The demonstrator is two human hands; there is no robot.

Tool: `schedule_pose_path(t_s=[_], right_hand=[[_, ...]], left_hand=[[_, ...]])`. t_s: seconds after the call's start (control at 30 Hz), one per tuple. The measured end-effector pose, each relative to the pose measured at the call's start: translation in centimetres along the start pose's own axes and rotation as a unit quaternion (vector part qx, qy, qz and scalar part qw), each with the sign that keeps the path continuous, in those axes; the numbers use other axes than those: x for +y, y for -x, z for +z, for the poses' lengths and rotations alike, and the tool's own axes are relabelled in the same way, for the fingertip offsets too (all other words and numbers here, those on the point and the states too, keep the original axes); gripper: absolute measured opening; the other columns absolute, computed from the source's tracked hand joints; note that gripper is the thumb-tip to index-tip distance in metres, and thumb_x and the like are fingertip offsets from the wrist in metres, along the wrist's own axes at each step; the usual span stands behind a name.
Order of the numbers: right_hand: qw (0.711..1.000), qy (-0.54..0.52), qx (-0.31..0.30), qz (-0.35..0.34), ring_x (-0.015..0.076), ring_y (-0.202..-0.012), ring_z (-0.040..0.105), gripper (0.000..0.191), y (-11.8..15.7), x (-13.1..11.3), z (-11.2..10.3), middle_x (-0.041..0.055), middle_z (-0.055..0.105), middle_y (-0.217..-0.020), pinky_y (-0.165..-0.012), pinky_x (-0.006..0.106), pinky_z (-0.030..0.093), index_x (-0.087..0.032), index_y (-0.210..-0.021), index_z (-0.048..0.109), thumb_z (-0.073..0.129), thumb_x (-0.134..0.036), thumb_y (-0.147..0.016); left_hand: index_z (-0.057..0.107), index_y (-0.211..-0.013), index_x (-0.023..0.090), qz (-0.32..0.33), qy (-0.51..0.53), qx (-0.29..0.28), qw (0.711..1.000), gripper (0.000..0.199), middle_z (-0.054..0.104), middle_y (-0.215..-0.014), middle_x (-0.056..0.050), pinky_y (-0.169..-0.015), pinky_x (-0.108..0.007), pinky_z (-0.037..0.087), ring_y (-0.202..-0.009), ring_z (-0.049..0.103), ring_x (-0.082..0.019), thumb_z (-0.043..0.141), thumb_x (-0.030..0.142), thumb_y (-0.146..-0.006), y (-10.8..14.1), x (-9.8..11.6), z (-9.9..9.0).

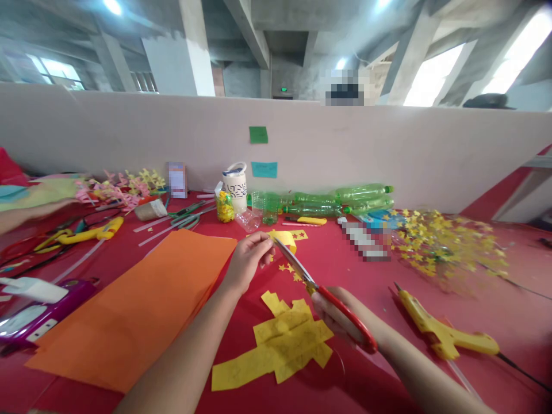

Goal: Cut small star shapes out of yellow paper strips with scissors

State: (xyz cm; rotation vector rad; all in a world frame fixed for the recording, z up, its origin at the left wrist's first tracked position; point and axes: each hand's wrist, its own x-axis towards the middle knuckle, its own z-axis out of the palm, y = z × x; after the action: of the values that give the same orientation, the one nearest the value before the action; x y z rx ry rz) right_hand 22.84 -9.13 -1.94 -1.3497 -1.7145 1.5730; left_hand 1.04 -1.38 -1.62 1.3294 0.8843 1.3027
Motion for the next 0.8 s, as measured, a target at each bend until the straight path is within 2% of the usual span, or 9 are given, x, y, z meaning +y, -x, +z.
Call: schedule_pose_path(t_s=[0.17,0.37,0.6,0.8], right_hand=[[1.0,-0.001,0.007,0.01,0.0047,-0.031,0.027,0.053,-0.13,0.37,-0.11,-0.0105,0.03,-0.038,-0.032,0.017,0.021,-0.019,-0.067,0.044,0.044,-0.069,-0.083],[1.0,-0.002,0.009,0.01,0.0042,-0.032,0.028,0.052,-0.2,0.31,-0.02,-0.0099,0.033,-0.041,-0.032,0.017,0.021,-0.019,-0.067,0.043,0.048,-0.069,-0.081],[1.0,-0.021,-0.014,-0.015,0.0042,-0.031,0.027,0.05,-0.02,0.33,-0.26,-0.011,0.03,-0.038,-0.034,0.017,0.02,-0.018,-0.069,0.047,0.046,-0.065,-0.086],[0.999,-0.026,-0.022,-0.028,0.0046,-0.032,0.031,0.048,0.1,0.48,-0.23,-0.0099,0.034,-0.04,-0.035,0.018,0.021,-0.017,-0.071,0.049,0.046,-0.062,-0.087]], left_hand=[[0.058,-0.07,0.017,-0.009,-0.002,-0.002,1.0,0.019,0.058,-0.061,0.002,-0.046,-0.019,0.033,-0.05,0.046,-0.008,0.057,0.032,-0.082,-0.06,0.06,-0.18],[0.058,-0.067,0.016,-0.022,-0.007,0.016,1.0,0.022,0.057,-0.059,0.002,-0.046,-0.02,0.033,-0.049,0.048,-0.008,0.057,0.033,-0.081,-0.09,0.06,-0.32],[0.059,-0.064,0.015,-0.019,0.007,-0.013,1.0,0.019,0.06,-0.06,-0.001,-0.046,-0.02,0.034,-0.05,0.048,-0.008,0.056,0.025,-0.079,0.05,-0.04,-0.21],[0.06,-0.063,0.015,-0.012,0.007,-0.018,1.0,0.021,0.059,-0.06,0.0,-0.047,-0.02,0.034,-0.05,0.048,-0.008,0.057,0.027,-0.08,0.14,-0.13,-0.1]])
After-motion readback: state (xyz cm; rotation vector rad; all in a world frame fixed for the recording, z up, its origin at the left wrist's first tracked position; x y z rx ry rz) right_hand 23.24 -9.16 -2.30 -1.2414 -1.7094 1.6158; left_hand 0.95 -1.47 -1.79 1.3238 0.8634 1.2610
